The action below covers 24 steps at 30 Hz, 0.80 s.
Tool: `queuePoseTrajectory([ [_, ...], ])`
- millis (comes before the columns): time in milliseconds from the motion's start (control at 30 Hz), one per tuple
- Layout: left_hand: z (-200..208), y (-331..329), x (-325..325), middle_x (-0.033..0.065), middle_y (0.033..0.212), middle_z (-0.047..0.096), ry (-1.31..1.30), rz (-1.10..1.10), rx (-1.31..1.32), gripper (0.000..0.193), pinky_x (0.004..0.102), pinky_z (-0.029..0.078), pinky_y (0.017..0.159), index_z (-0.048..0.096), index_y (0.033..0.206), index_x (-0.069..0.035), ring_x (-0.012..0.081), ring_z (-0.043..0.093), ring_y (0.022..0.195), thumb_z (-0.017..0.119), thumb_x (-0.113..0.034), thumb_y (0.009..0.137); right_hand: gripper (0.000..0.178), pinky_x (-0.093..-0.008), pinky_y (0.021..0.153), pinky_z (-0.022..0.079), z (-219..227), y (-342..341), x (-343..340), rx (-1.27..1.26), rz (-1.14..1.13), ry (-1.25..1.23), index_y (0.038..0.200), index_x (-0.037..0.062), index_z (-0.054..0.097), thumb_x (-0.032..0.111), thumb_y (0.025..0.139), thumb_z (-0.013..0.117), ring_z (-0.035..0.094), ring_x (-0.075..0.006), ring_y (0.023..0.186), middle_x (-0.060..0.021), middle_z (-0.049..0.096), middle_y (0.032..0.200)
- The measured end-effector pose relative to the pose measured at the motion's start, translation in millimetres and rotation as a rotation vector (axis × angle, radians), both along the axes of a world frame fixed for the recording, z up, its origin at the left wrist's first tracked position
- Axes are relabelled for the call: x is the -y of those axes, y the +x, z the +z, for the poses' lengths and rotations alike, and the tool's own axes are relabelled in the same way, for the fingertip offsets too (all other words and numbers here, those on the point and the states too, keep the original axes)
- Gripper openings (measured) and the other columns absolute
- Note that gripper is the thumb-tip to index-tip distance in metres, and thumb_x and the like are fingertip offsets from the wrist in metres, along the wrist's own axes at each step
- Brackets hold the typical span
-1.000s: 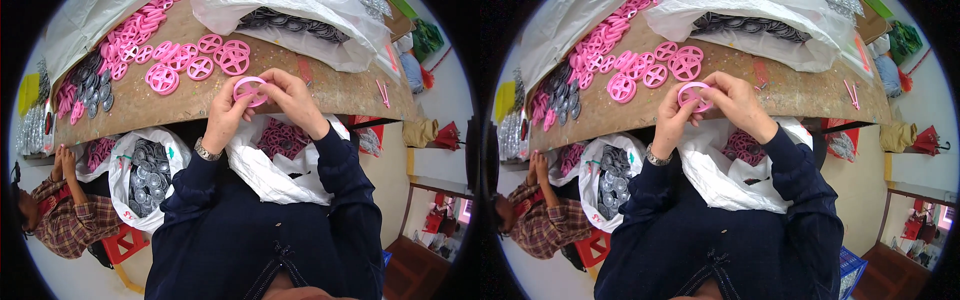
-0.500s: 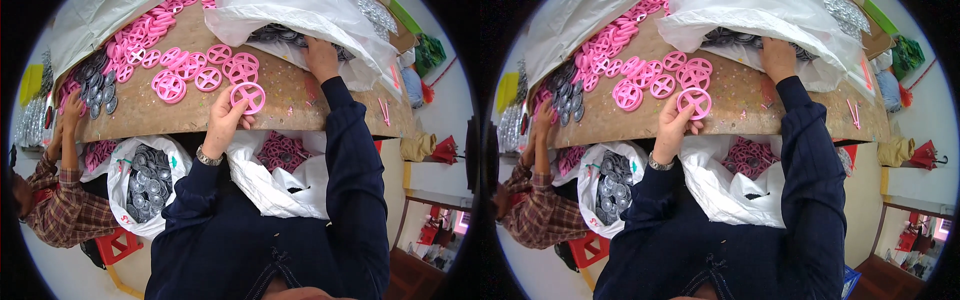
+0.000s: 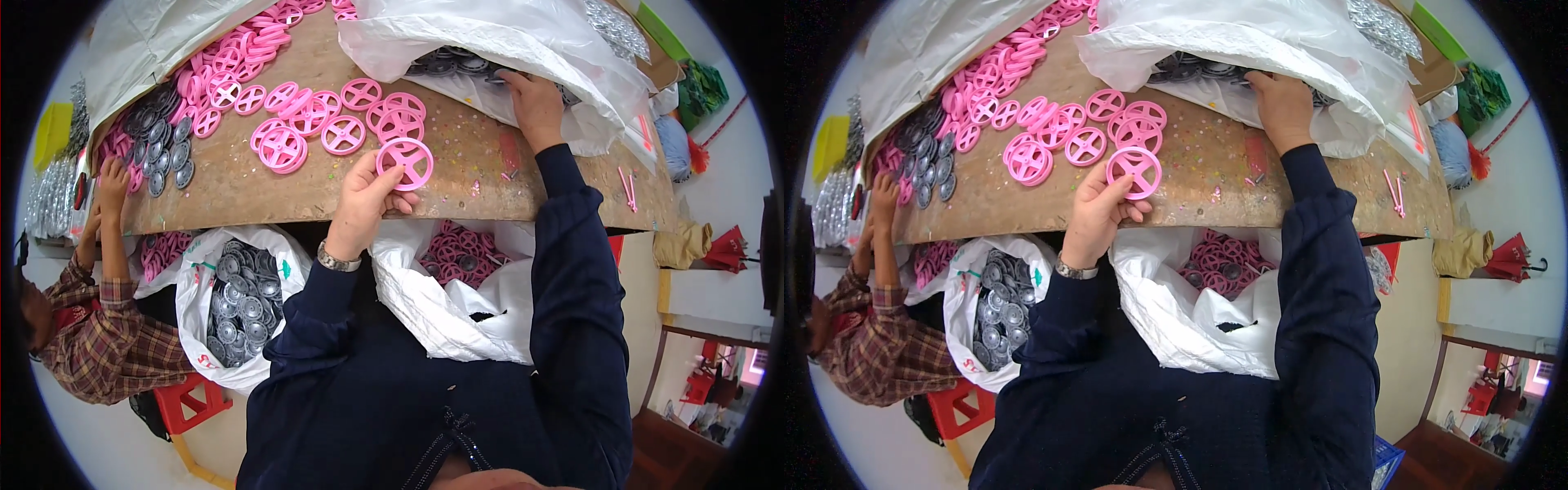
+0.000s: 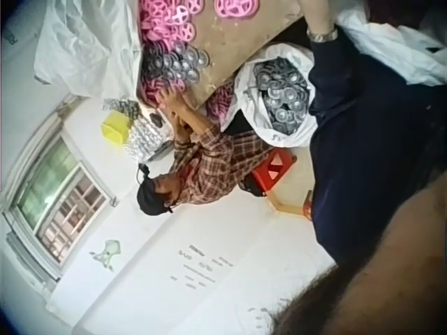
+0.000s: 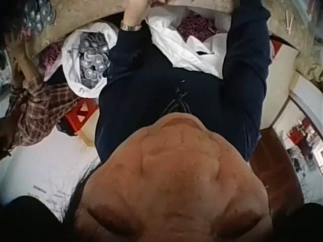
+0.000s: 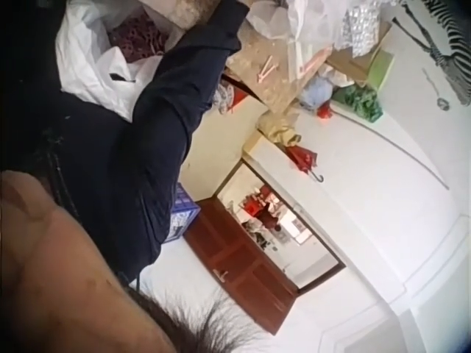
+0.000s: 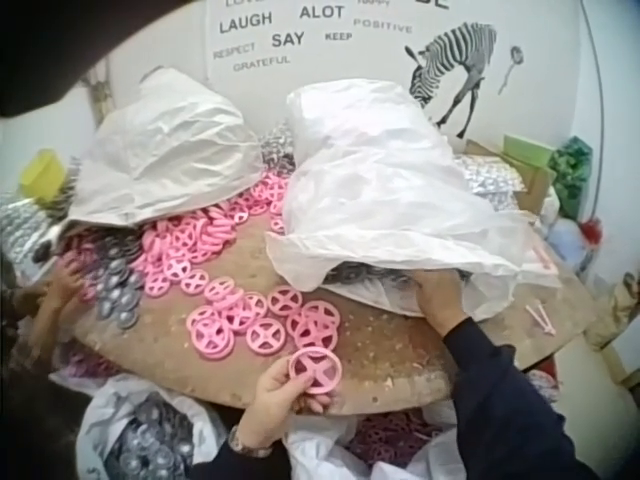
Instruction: Assembling small pink and grey plastic components at a factory workbench.
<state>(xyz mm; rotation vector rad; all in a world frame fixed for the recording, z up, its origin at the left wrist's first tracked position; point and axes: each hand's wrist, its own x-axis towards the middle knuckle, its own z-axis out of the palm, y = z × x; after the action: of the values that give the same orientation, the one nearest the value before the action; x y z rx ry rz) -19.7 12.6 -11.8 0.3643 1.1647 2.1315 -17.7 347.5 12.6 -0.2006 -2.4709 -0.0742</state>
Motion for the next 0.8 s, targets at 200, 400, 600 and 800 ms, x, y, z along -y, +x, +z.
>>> queuePoseTrajectory([
  [200,-0.7,-2.9,2.7,0.0071,0.103,0.068,0.088,-0.132,0.140,0.026,0.0235,0.057,0.064,0.058,0.123,-0.003,0.0123,0.068,0.083,0.057,-0.013,0.099,0.021,-0.0356,0.076,0.053,22.4,54.8,52.9,-0.115,0.361,-0.235,0.100,0.0088,0.073,-0.002,0.085,0.064,0.066,-0.0285,0.093,-0.0116,0.065,0.104],
  [400,5.3,9.3,-8.5,0.0076,0.111,0.067,0.172,-0.235,0.229,0.027,0.0265,0.059,0.069,0.058,0.126,-0.003,0.0130,0.067,0.092,0.056,-0.012,0.100,0.024,-0.0308,0.078,0.055,22.9,98.5,117.0,-0.057,0.559,-0.382,0.098,0.0046,0.073,-0.010,0.081,0.065,0.067,-0.0239,0.094,-0.0124,0.065,0.113],
  [600,8.5,18.2,-11.9,0.0083,0.113,0.067,0.172,-0.201,0.118,0.028,0.0294,0.060,0.076,0.057,0.126,-0.002,0.0149,0.067,0.096,0.055,-0.013,0.101,0.024,-0.0277,0.083,0.052,18.3,113.5,140.5,-0.074,0.553,-0.846,0.107,0.0011,0.069,-0.007,0.090,0.055,0.065,-0.0191,0.099,-0.0118,0.063,0.120],
  [800,9.4,30.9,-7.9,0.0092,0.110,0.066,0.045,-0.131,-0.112,0.026,0.0292,0.060,0.078,0.057,0.123,0.001,0.0157,0.067,0.097,0.054,-0.012,0.101,0.022,-0.0208,0.073,0.046,30.3,117.8,146.3,0.157,0.370,-1.620,0.115,0.0016,0.063,0.012,0.097,0.058,0.057,-0.0050,0.083,-0.0004,0.064,0.103],
])
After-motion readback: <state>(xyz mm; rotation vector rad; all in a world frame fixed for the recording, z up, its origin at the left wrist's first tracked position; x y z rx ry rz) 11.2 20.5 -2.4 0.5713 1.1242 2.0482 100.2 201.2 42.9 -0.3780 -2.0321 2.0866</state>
